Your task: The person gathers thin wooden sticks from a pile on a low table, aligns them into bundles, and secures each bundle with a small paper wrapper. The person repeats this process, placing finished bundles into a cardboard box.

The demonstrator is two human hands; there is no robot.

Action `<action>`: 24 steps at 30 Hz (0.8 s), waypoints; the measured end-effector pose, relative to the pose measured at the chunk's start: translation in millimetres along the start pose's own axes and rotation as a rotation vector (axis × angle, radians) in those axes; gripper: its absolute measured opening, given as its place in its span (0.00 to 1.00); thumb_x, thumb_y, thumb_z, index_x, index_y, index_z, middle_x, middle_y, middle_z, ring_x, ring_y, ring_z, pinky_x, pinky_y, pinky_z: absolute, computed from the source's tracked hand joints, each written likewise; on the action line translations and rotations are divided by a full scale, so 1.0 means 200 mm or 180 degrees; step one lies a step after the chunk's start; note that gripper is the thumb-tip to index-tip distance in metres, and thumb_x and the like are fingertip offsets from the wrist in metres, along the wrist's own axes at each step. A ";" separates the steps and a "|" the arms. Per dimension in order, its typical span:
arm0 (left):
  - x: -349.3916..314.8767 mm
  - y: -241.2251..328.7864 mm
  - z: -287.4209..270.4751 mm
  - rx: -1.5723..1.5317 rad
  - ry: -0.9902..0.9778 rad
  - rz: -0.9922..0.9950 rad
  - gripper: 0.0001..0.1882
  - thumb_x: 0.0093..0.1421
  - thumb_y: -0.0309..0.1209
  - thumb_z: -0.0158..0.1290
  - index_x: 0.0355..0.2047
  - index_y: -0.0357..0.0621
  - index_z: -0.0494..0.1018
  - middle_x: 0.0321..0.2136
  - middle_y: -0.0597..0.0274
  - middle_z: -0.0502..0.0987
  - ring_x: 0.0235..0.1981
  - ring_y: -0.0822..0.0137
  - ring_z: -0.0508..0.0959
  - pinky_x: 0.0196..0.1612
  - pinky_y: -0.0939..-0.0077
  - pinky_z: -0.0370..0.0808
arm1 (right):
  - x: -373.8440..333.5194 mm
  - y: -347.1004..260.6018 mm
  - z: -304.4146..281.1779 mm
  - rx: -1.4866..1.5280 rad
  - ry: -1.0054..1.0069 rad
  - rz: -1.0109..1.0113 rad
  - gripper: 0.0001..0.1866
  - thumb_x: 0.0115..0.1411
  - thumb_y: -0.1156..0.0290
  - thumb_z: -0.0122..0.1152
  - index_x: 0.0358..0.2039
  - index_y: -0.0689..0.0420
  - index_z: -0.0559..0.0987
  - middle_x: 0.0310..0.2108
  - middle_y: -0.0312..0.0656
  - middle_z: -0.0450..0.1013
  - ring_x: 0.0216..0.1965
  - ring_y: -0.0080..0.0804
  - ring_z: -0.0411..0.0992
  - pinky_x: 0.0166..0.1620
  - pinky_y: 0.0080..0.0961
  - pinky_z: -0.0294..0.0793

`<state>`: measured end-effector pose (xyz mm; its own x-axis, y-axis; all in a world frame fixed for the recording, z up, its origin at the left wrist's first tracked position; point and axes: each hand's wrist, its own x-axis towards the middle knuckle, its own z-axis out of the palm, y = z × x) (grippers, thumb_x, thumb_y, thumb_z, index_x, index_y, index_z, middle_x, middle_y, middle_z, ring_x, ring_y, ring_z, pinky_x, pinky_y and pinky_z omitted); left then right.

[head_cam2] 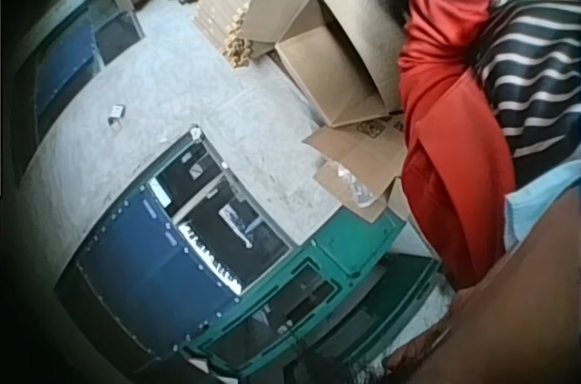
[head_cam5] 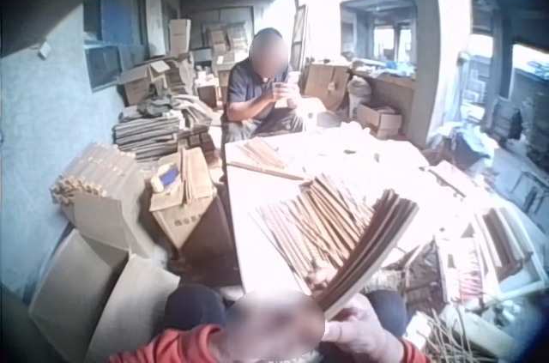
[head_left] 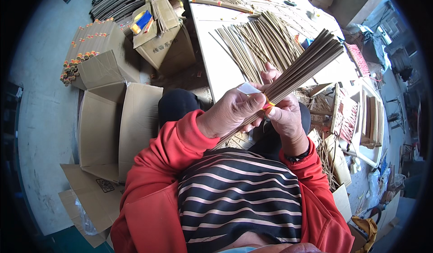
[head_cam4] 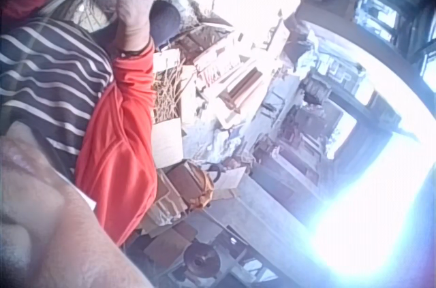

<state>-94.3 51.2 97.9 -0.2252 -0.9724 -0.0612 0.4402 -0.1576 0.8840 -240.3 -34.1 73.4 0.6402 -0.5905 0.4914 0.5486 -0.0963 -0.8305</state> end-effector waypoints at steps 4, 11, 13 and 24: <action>0.00 0.00 0.02 -0.0318 -0.0035 -0.0272 0.21 0.59 0.49 0.44 0.28 0.41 0.71 0.16 0.67 0.69 0.12 0.81 0.66 0.15 0.92 0.62 | 0.01 -0.03 0.00 0.0376 0.0034 0.0317 0.26 0.44 0.75 0.66 0.45 0.64 0.71 0.47 0.41 0.66 0.53 0.38 0.61 0.57 0.37 0.56; 0.03 -0.01 -0.02 0.0559 0.0167 0.0090 0.20 0.62 0.47 0.42 0.28 0.41 0.71 0.15 0.69 0.67 0.12 0.82 0.64 0.16 0.91 0.61 | 0.04 -0.13 0.03 0.0639 0.0230 0.1152 0.17 0.49 0.75 0.61 0.41 0.65 0.72 0.36 0.42 0.71 0.32 0.31 0.73 0.40 0.26 0.72; 0.04 -0.02 -0.04 0.0985 0.0320 0.0214 0.21 0.62 0.46 0.41 0.27 0.41 0.71 0.15 0.70 0.67 0.13 0.83 0.64 0.16 0.91 0.61 | 0.05 -0.13 0.03 -0.0068 0.0636 0.1087 0.12 0.53 0.71 0.56 0.36 0.64 0.75 0.25 0.38 0.73 0.29 0.24 0.71 0.38 0.23 0.69; 0.05 -0.03 -0.09 0.2095 0.0368 0.0616 0.18 0.63 0.37 0.43 0.30 0.31 0.72 0.16 0.60 0.68 0.18 0.71 0.65 0.25 0.76 0.66 | 0.05 -0.09 0.04 -0.0643 0.0815 0.1398 0.12 0.49 0.66 0.59 0.22 0.65 0.76 0.17 0.38 0.70 0.16 0.21 0.66 0.20 0.15 0.65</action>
<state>-83.2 39.0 83.5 -0.0856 -0.9903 0.1090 -0.1639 0.1219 0.9789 -239.9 -32.1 95.6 0.6206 -0.7836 0.0284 0.1288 0.0661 -0.9895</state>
